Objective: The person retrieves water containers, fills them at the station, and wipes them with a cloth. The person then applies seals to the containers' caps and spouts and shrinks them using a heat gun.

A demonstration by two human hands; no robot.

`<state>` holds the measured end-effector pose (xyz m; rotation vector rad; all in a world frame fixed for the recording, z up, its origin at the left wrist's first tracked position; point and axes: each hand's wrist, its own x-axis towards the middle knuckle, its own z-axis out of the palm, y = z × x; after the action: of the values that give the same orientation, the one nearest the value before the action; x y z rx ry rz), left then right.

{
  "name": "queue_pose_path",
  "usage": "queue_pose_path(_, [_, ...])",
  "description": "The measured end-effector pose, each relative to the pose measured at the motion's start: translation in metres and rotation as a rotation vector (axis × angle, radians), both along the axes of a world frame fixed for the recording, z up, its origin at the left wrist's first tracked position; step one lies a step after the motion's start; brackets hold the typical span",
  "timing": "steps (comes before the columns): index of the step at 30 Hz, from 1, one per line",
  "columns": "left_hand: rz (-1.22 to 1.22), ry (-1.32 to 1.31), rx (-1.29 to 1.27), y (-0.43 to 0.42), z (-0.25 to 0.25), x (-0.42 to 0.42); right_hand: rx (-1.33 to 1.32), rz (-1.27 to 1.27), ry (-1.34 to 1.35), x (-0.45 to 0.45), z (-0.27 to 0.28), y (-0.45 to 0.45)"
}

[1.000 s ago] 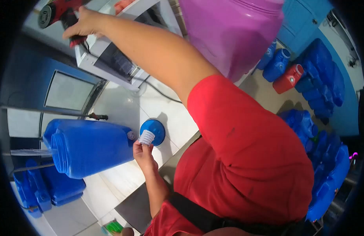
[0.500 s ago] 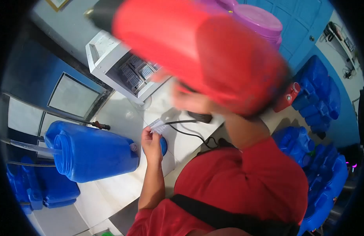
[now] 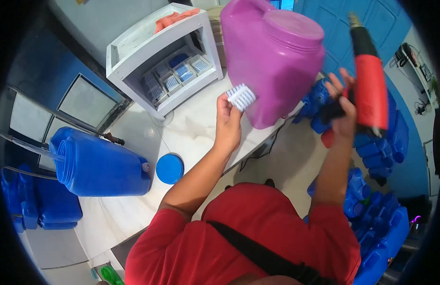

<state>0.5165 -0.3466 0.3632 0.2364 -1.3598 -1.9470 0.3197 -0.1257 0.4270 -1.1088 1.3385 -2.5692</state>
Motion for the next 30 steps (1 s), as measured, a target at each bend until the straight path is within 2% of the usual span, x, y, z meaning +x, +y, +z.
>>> queue_pose_path(2, [0.004, -0.022, 0.169, 0.016, 0.007, -0.020, -0.014, 0.026, -0.018, -0.029, -0.039, -0.020])
queue_pose_path(5, [0.066, 0.059, 0.194, 0.020, -0.001, -0.036, 0.081, 0.038, -0.111, -0.035, -0.084, -0.036])
queue_pose_path(7, [0.092, 0.044, 0.155, 0.016, 0.002, -0.034, 0.053, 0.202, -0.046, -0.040, -0.109, -0.041])
queue_pose_path(8, [0.097, 0.049, 0.171, 0.009, 0.000, -0.032, -0.071, 0.264, -0.136, -0.022, -0.093, -0.045])
queue_pose_path(9, [0.106, 0.054, 0.187, 0.000, -0.001, -0.029, -0.069, 0.258, -0.150, -0.012, -0.085, -0.043])
queue_pose_path(13, [0.171, 0.003, 0.171, -0.016, 0.004, -0.019, 0.066, 0.326, -0.199, 0.003, -0.072, -0.037])
queue_pose_path(16, [0.226, 0.015, 0.148, -0.001, -0.002, -0.008, 0.260, 0.327, -0.052, -0.004, -0.085, -0.030])
queue_pose_path(17, [0.302, -0.014, 0.129, 0.009, -0.008, -0.003, 0.262, 0.346, -0.061, -0.012, -0.095, -0.023])
queue_pose_path(18, [0.374, -0.045, 0.111, 0.021, -0.017, 0.001, 0.390, 0.266, 0.165, -0.024, -0.111, -0.013])
queue_pose_path(20, [0.444, -0.218, 0.168, 0.053, -0.047, 0.010, 0.653, 0.167, 0.277, -0.029, -0.119, 0.014])
queue_pose_path(21, [0.466, -0.330, 0.230, 0.072, -0.058, 0.007, 0.675, 0.205, 0.172, -0.025, -0.119, 0.039])
queue_pose_path(22, [0.391, -0.449, 0.282, 0.099, -0.100, 0.005, 0.695, 0.243, 0.121, -0.032, -0.131, 0.063])
queue_pose_path(23, [0.400, -0.503, 0.344, 0.112, -0.102, -0.007, 0.714, 0.278, 0.069, -0.039, -0.143, 0.086])
queue_pose_path(24, [0.364, -0.471, 0.297, 0.113, -0.126, -0.014, 0.858, 0.130, 0.413, -0.050, -0.175, 0.105])
queue_pose_path(26, [0.448, -0.480, 0.307, 0.127, -0.127, -0.042, 0.976, -0.011, 0.765, -0.048, -0.189, 0.123])
queue_pose_path(27, [0.452, -0.466, 0.320, 0.130, -0.128, -0.053, 0.949, -0.037, 0.782, -0.046, -0.191, 0.133])
queue_pose_path(29, [0.514, -0.437, 0.347, 0.138, -0.132, -0.075, 0.920, -0.055, 0.800, -0.038, -0.191, 0.148])
queue_pose_path(30, [0.563, -0.406, 0.366, 0.139, -0.133, -0.084, 0.921, 0.063, 0.406, -0.034, -0.193, 0.154])
